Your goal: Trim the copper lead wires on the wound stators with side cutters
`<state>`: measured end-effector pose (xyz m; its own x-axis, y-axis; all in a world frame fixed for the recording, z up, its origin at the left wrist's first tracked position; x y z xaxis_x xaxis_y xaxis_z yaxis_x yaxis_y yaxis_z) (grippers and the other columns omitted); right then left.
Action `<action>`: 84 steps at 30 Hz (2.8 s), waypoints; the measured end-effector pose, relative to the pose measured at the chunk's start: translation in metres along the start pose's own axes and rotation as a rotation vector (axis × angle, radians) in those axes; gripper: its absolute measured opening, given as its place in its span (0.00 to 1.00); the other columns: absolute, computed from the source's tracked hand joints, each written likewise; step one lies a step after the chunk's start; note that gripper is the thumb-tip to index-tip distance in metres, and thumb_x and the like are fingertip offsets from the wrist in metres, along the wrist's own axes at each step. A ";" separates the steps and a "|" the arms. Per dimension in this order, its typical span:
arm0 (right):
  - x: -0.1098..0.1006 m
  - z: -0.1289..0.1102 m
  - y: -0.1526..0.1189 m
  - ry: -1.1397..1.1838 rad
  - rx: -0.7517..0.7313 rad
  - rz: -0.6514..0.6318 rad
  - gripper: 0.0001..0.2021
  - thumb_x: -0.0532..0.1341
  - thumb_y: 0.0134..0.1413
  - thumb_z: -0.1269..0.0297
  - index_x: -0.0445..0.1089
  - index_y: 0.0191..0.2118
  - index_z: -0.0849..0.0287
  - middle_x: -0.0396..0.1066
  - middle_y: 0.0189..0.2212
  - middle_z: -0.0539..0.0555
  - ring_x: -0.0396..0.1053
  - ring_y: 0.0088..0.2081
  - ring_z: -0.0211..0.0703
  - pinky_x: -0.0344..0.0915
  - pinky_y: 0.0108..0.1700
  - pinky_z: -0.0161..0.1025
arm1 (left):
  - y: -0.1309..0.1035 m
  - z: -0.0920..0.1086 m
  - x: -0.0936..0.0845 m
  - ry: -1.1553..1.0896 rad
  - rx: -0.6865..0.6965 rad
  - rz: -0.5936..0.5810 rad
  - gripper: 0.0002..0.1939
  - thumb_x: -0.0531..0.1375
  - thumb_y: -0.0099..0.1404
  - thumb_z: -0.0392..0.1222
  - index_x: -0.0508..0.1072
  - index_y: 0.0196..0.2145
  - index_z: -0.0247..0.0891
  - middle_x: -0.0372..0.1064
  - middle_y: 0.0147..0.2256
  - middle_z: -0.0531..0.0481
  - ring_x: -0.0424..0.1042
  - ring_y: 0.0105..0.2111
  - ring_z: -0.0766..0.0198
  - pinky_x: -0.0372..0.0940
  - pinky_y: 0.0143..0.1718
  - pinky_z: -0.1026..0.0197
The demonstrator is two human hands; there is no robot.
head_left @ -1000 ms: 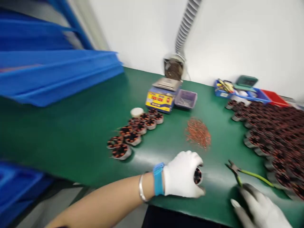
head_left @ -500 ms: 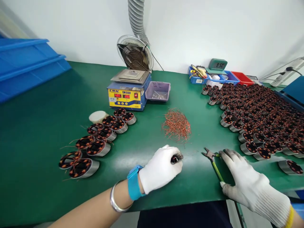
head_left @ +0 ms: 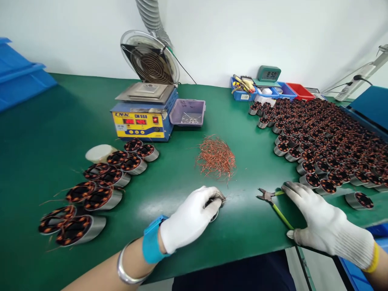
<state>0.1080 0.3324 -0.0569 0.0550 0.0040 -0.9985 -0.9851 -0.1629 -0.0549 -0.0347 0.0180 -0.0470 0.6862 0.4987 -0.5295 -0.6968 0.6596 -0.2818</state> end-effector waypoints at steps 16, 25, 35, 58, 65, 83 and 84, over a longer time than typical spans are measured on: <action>0.009 -0.020 0.030 0.066 0.082 0.221 0.22 0.51 0.58 0.67 0.62 0.58 0.64 0.65 0.54 0.66 0.63 0.55 0.60 0.64 0.53 0.52 | 0.002 -0.001 0.012 -0.037 -0.004 0.103 0.10 0.49 0.65 0.44 0.65 0.29 0.40 0.63 0.22 0.55 0.61 0.22 0.64 0.59 0.28 0.61; -0.034 -0.097 0.039 1.330 0.215 -0.679 0.20 0.58 0.52 0.59 0.64 0.51 0.58 0.70 0.32 0.51 0.66 0.29 0.40 0.65 0.33 0.36 | 0.003 -0.003 0.015 -0.004 0.039 0.156 0.11 0.49 0.66 0.42 0.65 0.28 0.41 0.64 0.23 0.54 0.63 0.25 0.63 0.59 0.31 0.59; -0.024 -0.107 0.051 1.424 0.306 -0.692 0.20 0.61 0.54 0.59 0.63 0.52 0.57 0.69 0.28 0.49 0.66 0.27 0.38 0.65 0.32 0.35 | 0.003 0.003 0.010 0.081 0.089 0.164 0.09 0.50 0.64 0.38 0.66 0.27 0.40 0.69 0.29 0.50 0.66 0.34 0.58 0.61 0.39 0.56; -0.020 -0.118 0.078 1.482 0.262 -0.490 0.22 0.67 0.40 0.62 0.64 0.44 0.58 0.66 0.31 0.48 0.65 0.29 0.37 0.65 0.33 0.37 | -0.018 0.011 0.021 0.729 0.789 -0.003 0.11 0.50 0.70 0.37 0.67 0.47 0.34 0.72 0.39 0.42 0.70 0.35 0.55 0.63 0.35 0.54; -0.031 -0.125 0.074 1.053 0.352 -0.337 0.33 0.64 0.39 0.64 0.62 0.56 0.54 0.73 0.42 0.54 0.71 0.39 0.47 0.67 0.41 0.42 | -0.013 0.007 0.020 0.639 0.419 0.085 0.16 0.63 0.60 0.54 0.72 0.36 0.37 0.71 0.30 0.47 0.70 0.28 0.56 0.59 0.28 0.57; -0.009 -0.122 0.059 1.322 0.412 -0.193 0.37 0.64 0.43 0.64 0.55 0.61 0.57 0.71 0.47 0.55 0.71 0.45 0.48 0.67 0.48 0.44 | -0.018 0.014 0.009 -0.146 0.148 0.028 0.17 0.52 0.64 0.46 0.58 0.19 0.40 0.54 0.19 0.57 0.55 0.20 0.69 0.53 0.23 0.63; -0.008 -0.123 0.058 1.314 0.440 -0.191 0.37 0.64 0.44 0.64 0.54 0.62 0.57 0.71 0.47 0.55 0.71 0.45 0.48 0.67 0.48 0.44 | -0.019 0.013 0.005 -0.261 0.142 0.188 0.17 0.51 0.65 0.46 0.58 0.20 0.40 0.55 0.19 0.56 0.56 0.20 0.69 0.55 0.23 0.63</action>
<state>0.0700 0.2017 -0.0512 0.0618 -0.9652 -0.2543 -0.9013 0.0555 -0.4297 -0.0154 0.0145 -0.0337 0.5920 0.7335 -0.3339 -0.7925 0.6052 -0.0755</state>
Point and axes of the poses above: each hand's wrist, its own y-axis towards the middle knuckle, its own x-axis out of the palm, z = x × y, the point moved 1 cm from there along y, towards the middle knuckle
